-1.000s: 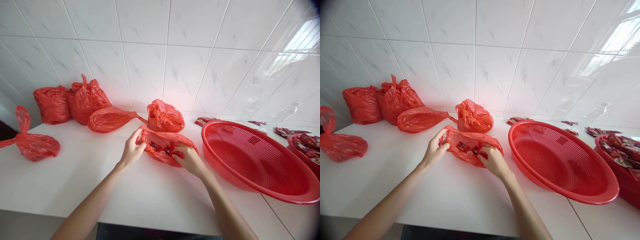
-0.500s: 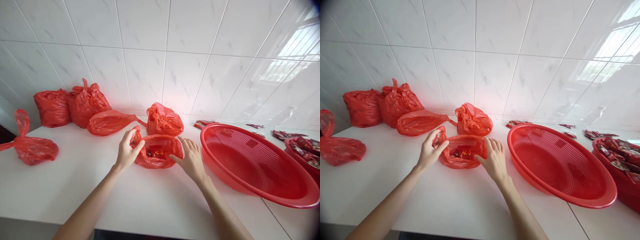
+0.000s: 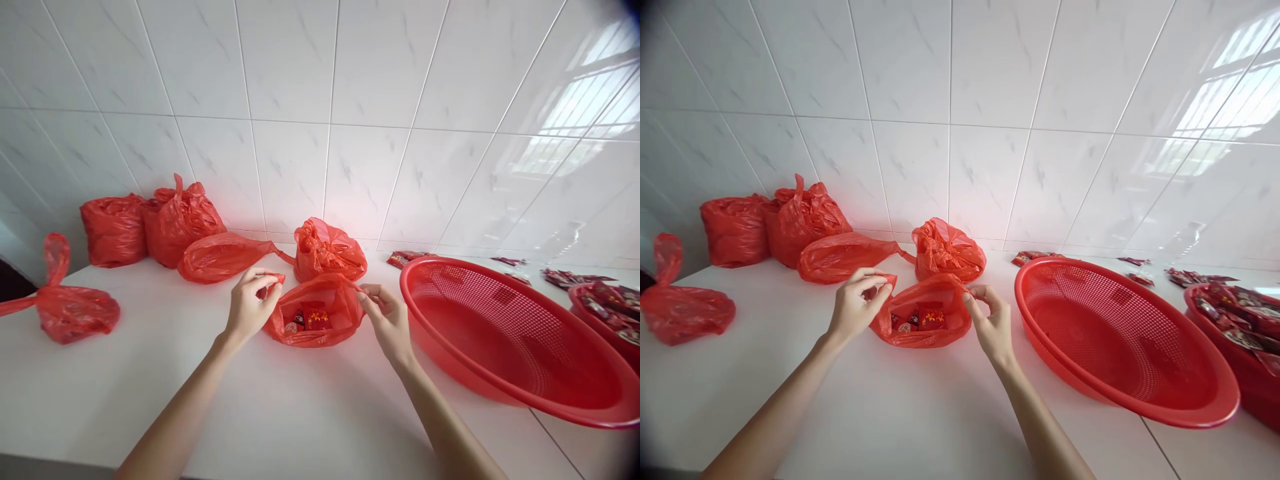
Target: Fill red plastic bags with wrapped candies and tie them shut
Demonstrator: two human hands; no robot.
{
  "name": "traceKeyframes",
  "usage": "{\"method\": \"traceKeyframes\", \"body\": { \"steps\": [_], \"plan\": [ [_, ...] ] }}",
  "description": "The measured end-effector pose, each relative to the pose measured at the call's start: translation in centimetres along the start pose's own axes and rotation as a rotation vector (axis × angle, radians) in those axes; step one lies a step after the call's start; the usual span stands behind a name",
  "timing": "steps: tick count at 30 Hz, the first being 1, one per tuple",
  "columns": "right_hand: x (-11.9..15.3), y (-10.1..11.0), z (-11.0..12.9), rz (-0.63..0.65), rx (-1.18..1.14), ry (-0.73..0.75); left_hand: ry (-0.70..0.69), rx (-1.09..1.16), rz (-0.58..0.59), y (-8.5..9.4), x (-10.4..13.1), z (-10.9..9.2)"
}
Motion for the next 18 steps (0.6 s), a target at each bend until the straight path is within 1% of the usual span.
{"method": "traceKeyframes", "body": {
  "steps": [3, 5, 7, 10, 12, 14, 16, 18],
  "plan": [
    [-0.8, -0.3, 1.8, 0.049, -0.226, -0.085, -0.007, -0.019, -0.063, 1.9, -1.9, -1.2],
    [-1.7, -0.5, 2.9, 0.075, -0.318, -0.099, 0.015, -0.009, -0.092, 3.0, -3.5, -2.2],
    [-2.8, -0.7, 4.1, 0.083, -0.378, -0.091, 0.042, 0.040, -0.098, 3.7, -5.1, -3.4],
    [-4.1, -1.2, 5.9, 0.122, -0.428, -0.071, 0.112, 0.263, -0.053, 3.8, -6.8, -5.0],
    [-4.5, -1.6, 6.9, 0.172, -0.456, -0.067, 0.159, 0.452, -0.005, 3.4, -7.4, -6.0],
    [-4.8, -2.1, 7.5, 0.210, -0.471, -0.068, 0.158, 0.538, 0.016, 3.0, -7.5, -6.8],
    [-4.9, -2.4, 7.8, 0.220, -0.471, -0.061, 0.107, 0.461, 0.012, 2.8, -7.4, -7.3],
    [-4.9, -2.7, 7.9, 0.219, -0.448, -0.046, 0.049, 0.265, 0.024, 2.8, -7.2, -7.1]
  ]
}}
Point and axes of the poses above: each hand's wrist, its own x-axis away from the middle knuckle, its own y-axis out of the back of the hand, z = x × y, the point moved 2 cm from there along -x, towards the middle knuckle, and after that the axes turned 4 degrees about -y, right-handed, at the moved point
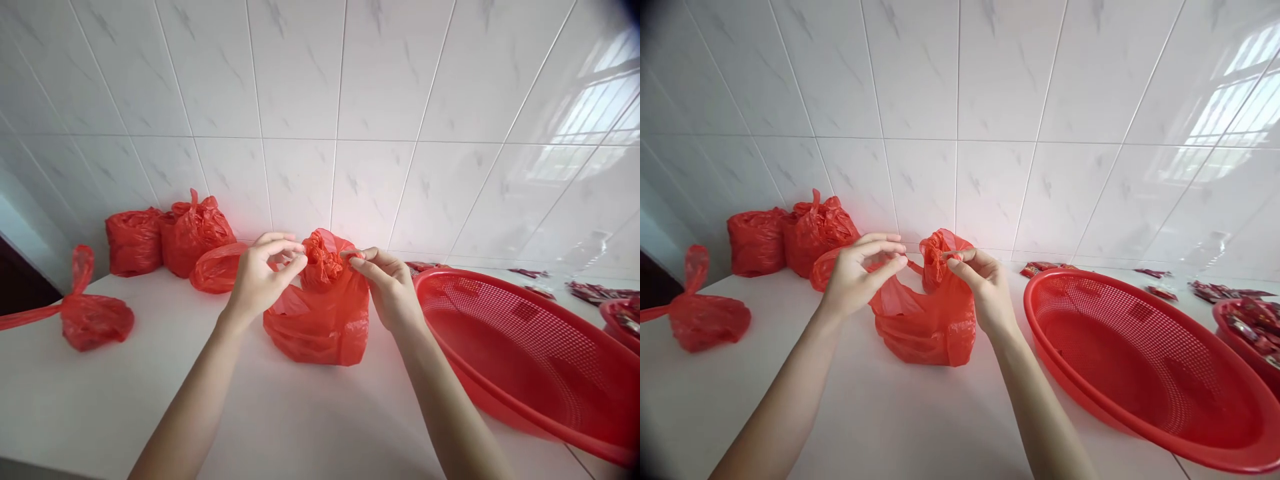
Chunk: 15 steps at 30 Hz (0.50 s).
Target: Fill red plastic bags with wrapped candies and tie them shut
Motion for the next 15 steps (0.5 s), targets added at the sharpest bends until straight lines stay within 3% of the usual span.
{"method": "traceKeyframes", "body": {
  "steps": [3, 7, 11, 15],
  "plan": [
    [0.0, 0.0, -0.1, 0.006, 0.054, 0.010, -0.003, -0.336, 0.121, 0.8, 0.1, 1.7],
    [0.1, 0.5, 0.1, 0.029, 0.082, 0.014, 0.067, -0.601, 0.250, 2.6, 0.0, 6.0],
    [-0.1, 1.1, 0.4, 0.055, 0.108, 0.012, 0.151, -0.622, 0.261, 4.3, -0.4, 8.8],
    [-0.3, 1.7, 0.5, 0.097, 0.134, -0.010, 0.359, -0.361, 0.352, 4.5, -0.4, 7.2]
  ]
}}
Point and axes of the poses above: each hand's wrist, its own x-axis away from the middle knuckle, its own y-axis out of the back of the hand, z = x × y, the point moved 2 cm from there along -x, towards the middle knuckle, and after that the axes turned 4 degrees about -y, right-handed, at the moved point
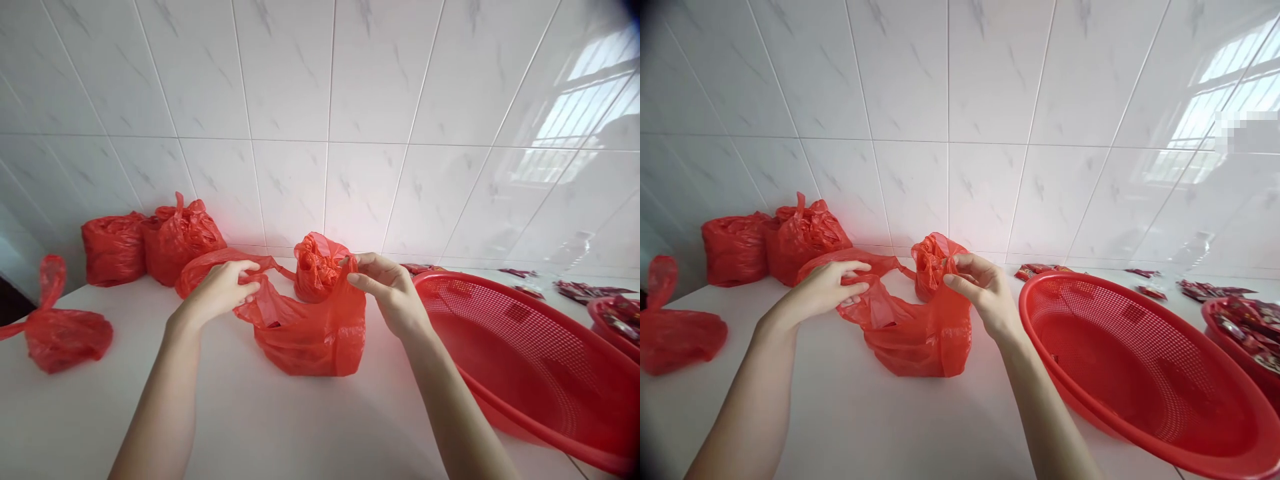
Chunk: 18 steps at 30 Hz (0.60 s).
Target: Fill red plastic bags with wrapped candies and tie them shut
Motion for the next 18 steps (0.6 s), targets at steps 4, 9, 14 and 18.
{"method": "traceKeyframes", "body": {
  "steps": [4, 9, 14, 18],
  "plan": [
    [-0.1, 0.2, -0.3, 0.022, 0.031, -0.006, -0.057, 0.229, -0.019, 0.1, 1.2, -4.1],
    [0.1, -0.2, 0.1, 0.021, 0.072, 0.066, -0.339, 0.456, -0.206, -0.4, 1.9, -7.2],
    [0.4, -0.9, 0.5, 0.062, 0.150, 0.114, -0.588, 0.622, -0.146, -1.6, 2.5, -8.4],
    [0.7, -1.9, 0.2, 0.167, 0.245, 0.203, -0.610, 0.550, -0.171, -3.0, 2.9, -9.4]
  ]
}}
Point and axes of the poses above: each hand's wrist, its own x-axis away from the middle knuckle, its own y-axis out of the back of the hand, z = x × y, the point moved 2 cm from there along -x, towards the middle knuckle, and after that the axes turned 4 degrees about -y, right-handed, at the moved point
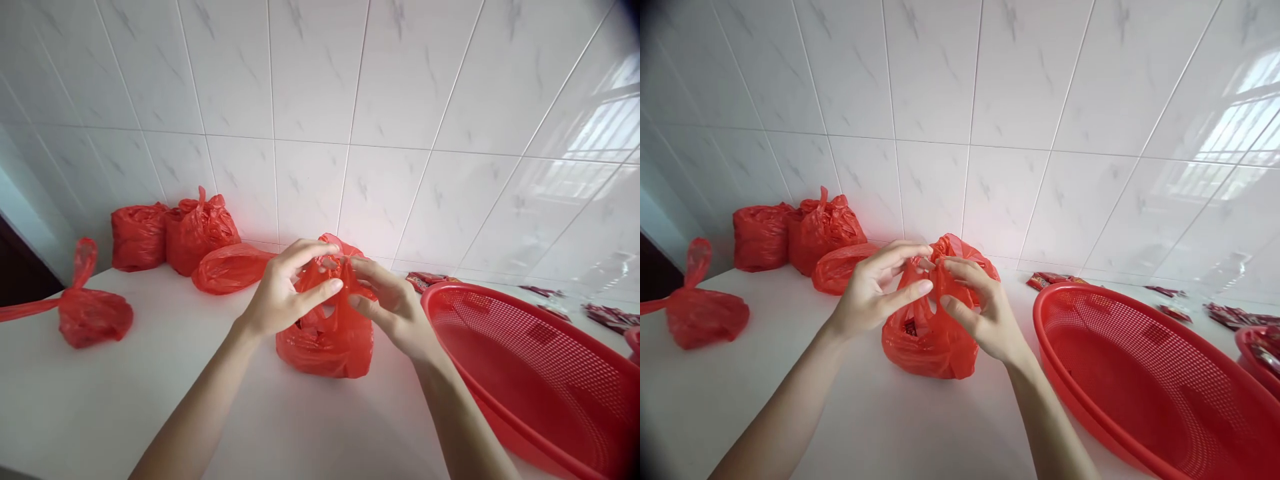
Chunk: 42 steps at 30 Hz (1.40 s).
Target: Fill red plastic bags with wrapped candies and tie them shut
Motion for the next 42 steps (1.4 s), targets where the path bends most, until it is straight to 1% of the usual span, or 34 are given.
{"method": "traceKeyframes", "body": {
  "steps": [2, 4, 7, 9, 11, 13, 15, 17, 19, 21, 24, 26, 28, 31, 34, 39, 42],
  "plan": [
    [0.1, -0.5, 0.1, 0.049, 0.029, 0.057, 0.010, -0.033, -0.013, -0.8, 0.1, 0.0],
    [0.1, -0.8, 0.3, 0.060, 0.045, 0.092, 0.036, -0.025, -0.041, -1.2, 0.2, 0.1],
    [0.0, -0.7, 0.4, -0.001, 0.028, 0.079, 0.084, 0.018, -0.111, -1.3, 0.3, 0.4],
    [0.0, -0.7, 0.2, -0.056, 0.027, 0.022, 0.097, 0.052, -0.170, -1.0, 0.3, 0.4],
    [-0.1, -0.9, -0.3, -0.075, 0.069, -0.065, 0.103, 0.093, -0.217, -0.7, 0.2, 0.3],
    [-0.2, -1.3, -1.0, -0.065, 0.134, -0.153, 0.118, 0.140, -0.243, -0.5, 0.0, 0.2],
    [-0.2, -1.8, -1.5, -0.029, 0.139, -0.209, 0.137, 0.179, -0.260, -0.4, -0.1, 0.2],
    [-0.2, -2.2, -1.8, 0.024, 0.042, -0.248, 0.151, 0.204, -0.286, -0.3, -0.2, 0.3],
    [-0.3, -2.5, -1.9, 0.061, -0.139, -0.298, 0.154, 0.222, -0.321, -0.2, -0.3, 0.4],
    [-0.3, -2.5, -1.9, 0.054, -0.346, -0.344, 0.141, 0.242, -0.347, -0.1, -0.4, 0.6],
    [-0.5, -2.2, -2.1, 0.009, -0.558, -0.375, 0.118, 0.291, -0.338, 0.2, -0.4, 0.7],
    [-0.6, -2.1, -2.3, -0.024, -0.597, -0.389, 0.121, 0.301, -0.296, 0.4, -0.4, 0.6],
    [-0.6, -2.0, -2.5, -0.048, -0.600, -0.398, 0.140, 0.256, -0.255, 0.4, -0.4, 0.5],
    [-0.6, -2.0, -2.5, -0.050, -0.578, -0.380, 0.176, 0.121, -0.239, 0.4, -0.3, 0.4],
    [-0.4, -2.1, -2.3, -0.038, -0.494, -0.351, 0.192, 0.025, -0.236, 0.4, -0.3, 0.6],
    [-0.2, -2.1, -1.6, -0.042, -0.349, -0.279, 0.185, 0.013, -0.130, 0.0, -0.2, 1.0],
    [-0.2, -2.1, -1.1, -0.024, -0.282, -0.217, 0.157, 0.006, -0.163, -0.3, -0.1, 1.1]
  ]
}}
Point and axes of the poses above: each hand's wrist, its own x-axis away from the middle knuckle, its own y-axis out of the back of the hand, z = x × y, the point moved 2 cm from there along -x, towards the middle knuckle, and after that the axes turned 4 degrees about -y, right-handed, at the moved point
